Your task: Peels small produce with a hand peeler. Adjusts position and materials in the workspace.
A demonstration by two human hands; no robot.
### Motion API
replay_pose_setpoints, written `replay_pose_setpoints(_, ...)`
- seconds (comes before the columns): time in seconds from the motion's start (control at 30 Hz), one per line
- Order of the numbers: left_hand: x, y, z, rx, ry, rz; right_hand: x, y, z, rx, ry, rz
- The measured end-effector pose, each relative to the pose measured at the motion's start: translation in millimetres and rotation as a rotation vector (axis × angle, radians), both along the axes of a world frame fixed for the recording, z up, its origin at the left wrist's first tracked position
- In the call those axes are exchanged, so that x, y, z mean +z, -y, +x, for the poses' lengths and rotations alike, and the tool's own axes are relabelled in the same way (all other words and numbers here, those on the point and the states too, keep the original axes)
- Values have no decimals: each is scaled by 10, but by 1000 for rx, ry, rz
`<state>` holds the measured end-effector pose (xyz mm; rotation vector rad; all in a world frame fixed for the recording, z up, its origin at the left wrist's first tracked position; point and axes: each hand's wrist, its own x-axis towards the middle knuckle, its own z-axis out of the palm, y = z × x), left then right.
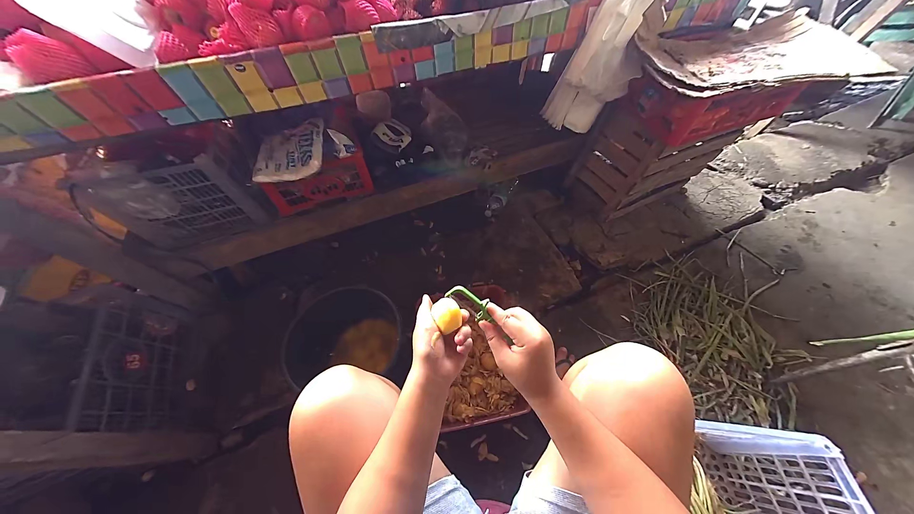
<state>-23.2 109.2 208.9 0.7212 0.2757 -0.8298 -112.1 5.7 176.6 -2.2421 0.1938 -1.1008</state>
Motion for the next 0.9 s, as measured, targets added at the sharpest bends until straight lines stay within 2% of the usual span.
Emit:
replay_pose_setpoints(0.23, -37, 24, -44, -26, 30, 21, -2, -15, 0, 54, -40, -271)
replay_pose_setpoints(0.43, -18, -45, -56, -117, 181, -5, -57, 221, 72, -135, -144, -129)
replay_pose_setpoints(0.5, -60, -54, -18, -108, 102, -105, -48, 212, 72, -133, -103, -46)
replay_pose_setpoints(0.6, -40, -8, 46, 28, -130, -137, -24, 115, 48, -84, -49, 17)
replay_pose_setpoints(0.7, -65, 3, 65, 35, -153, -188, -9, 32, 27, -35, -29, 12)
replay_pose_setpoints(0.83, -17, 65, -14, 29, -78, -48, -29, -73, 38, 12, -49, -68)
replay_pose_setpoints(0.9, -35, 70, -32, 48, -76, -44, -40, -102, 57, 22, -49, -112)
